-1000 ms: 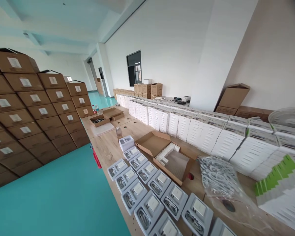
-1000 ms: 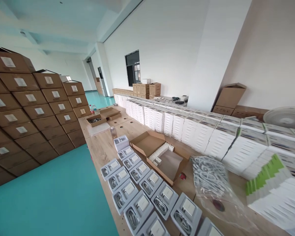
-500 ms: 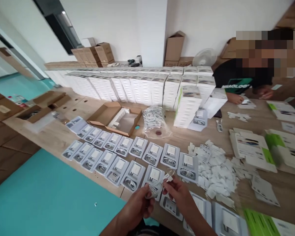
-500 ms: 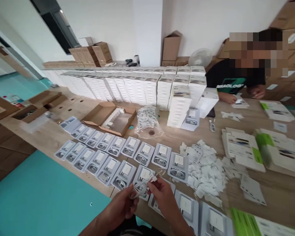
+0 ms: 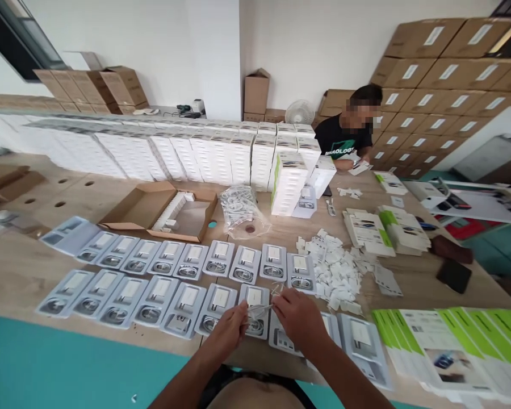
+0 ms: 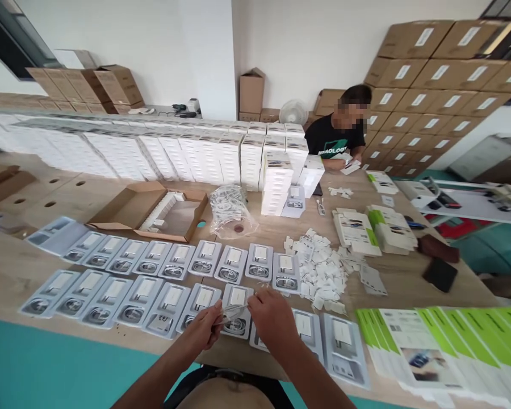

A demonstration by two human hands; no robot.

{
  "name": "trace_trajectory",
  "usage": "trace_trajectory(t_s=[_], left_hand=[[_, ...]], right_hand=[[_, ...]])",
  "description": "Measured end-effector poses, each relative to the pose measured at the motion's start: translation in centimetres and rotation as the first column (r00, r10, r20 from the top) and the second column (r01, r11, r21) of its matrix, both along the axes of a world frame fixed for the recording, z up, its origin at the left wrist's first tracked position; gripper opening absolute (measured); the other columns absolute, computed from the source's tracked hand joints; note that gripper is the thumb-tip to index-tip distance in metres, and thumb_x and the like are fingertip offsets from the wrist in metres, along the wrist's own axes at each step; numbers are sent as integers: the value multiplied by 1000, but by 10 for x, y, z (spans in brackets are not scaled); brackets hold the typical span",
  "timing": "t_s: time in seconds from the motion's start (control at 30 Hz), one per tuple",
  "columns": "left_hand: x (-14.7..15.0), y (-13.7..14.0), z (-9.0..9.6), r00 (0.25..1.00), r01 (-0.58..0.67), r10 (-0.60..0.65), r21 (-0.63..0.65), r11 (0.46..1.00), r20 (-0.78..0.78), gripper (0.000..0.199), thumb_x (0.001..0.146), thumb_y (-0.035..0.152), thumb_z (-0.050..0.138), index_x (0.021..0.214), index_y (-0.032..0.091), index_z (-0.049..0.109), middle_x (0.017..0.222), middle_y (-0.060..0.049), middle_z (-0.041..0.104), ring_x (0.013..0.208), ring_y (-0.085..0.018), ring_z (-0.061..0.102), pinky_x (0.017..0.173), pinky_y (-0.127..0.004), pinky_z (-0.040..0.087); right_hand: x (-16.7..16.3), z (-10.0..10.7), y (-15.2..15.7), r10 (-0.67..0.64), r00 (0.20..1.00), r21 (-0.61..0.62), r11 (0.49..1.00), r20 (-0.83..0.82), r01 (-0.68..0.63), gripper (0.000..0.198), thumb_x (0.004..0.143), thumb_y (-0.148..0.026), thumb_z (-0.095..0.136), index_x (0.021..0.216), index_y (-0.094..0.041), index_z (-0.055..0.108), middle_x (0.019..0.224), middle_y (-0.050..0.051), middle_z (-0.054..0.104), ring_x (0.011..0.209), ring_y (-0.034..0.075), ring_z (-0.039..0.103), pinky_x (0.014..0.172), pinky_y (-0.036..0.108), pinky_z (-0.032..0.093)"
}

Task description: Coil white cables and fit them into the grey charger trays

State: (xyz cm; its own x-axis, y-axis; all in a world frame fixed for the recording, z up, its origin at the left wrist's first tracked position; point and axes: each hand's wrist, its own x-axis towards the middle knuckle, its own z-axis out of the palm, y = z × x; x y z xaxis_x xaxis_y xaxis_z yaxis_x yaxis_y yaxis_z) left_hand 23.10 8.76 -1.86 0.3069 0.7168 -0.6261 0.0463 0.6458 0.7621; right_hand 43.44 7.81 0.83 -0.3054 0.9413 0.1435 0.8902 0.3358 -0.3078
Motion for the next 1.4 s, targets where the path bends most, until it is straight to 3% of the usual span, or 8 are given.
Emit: trace_trajectory(t_s=[0.2, 0.37, 0.53, 0.6, 0.77, 0.97, 1.2, 1.4], left_hand=[[-3, -3, -13, 997, 10, -7, -31, 999, 82, 49, 78, 71, 47, 80, 23, 40, 60, 8, 36, 47, -6, 27, 44, -21, 11], [-1, -8, -16, 990, 23, -15, -51, 998, 142, 48, 79, 69, 48, 84, 21, 48, 61, 7, 38, 48, -7, 29, 43, -20, 15], [-1, -11, -18, 979, -21, 36, -79, 997, 200, 48, 79, 67, 51, 82, 19, 49, 57, 7, 39, 46, -7, 29, 43, -21, 15], [-1, -12, -18, 964, -37, 64, -108, 993, 257, 46, 79, 66, 53, 83, 20, 48, 58, 7, 41, 46, -6, 29, 43, -21, 14], [-2, -7, -15, 950, -84, 105, -83, 993, 294, 44, 78, 62, 58, 86, 21, 46, 63, 8, 40, 50, -5, 33, 45, -18, 16], [-11, 0, -6, 995, 28, -60, 367, 930, 76, 37, 88, 53, 50, 107, 20, 49, 62, 6, 48, 52, -10, 45, 51, -22, 38], [-11, 1, 10, 993, 17, -65, 419, 908, 101, 38, 87, 40, 57, 118, 21, 47, 84, 0, 56, 72, -14, 60, 71, -31, 52], [-12, 9, 26, 982, 126, -153, 220, 967, 111, 40, 83, 48, 59, 102, 14, 59, 84, -7, 62, 72, -20, 65, 57, -29, 53]], right_hand=[[-30, 12, -15, -215, 932, -237, 960, -292, 147, 15, 93, -25, 46, 85, -21, 58, 75, 2, 64, 66, 17, 59, 59, 27, 36], [-55, -9, -21, -487, 545, -486, 859, -683, 158, 21, 92, -40, 49, 86, -21, 55, 69, 1, 66, 60, 17, 63, 57, 26, 43], [-69, -28, -26, -629, 235, -644, 765, -741, 16, 31, 86, -50, 54, 87, -19, 55, 70, 5, 68, 55, 19, 62, 41, 23, 33], [-71, -28, -28, -598, 280, -616, 787, -751, 28, 31, 87, -49, 53, 87, -18, 58, 68, 5, 67, 56, 19, 62, 45, 24, 38], [-66, -29, -27, -415, 731, -239, 910, -542, 340, 19, 87, -37, 55, 89, -20, 66, 79, 5, 62, 67, 18, 58, 62, 29, 46], [-39, -12, -23, -233, 878, 152, 935, -419, 321, 28, 88, -29, 53, 115, -21, 56, 136, 14, 45, 127, 32, 41, 101, 50, 38], [-23, 5, -9, -211, 880, -285, 954, -425, 91, 23, 96, -31, 45, 95, -23, 67, 82, 2, 68, 76, 18, 62, 68, 29, 46], [-26, -5, -7, -132, 892, -144, 987, -431, 76, 19, 94, -26, 49, 102, -22, 66, 92, 5, 68, 86, 20, 61, 76, 31, 46]])
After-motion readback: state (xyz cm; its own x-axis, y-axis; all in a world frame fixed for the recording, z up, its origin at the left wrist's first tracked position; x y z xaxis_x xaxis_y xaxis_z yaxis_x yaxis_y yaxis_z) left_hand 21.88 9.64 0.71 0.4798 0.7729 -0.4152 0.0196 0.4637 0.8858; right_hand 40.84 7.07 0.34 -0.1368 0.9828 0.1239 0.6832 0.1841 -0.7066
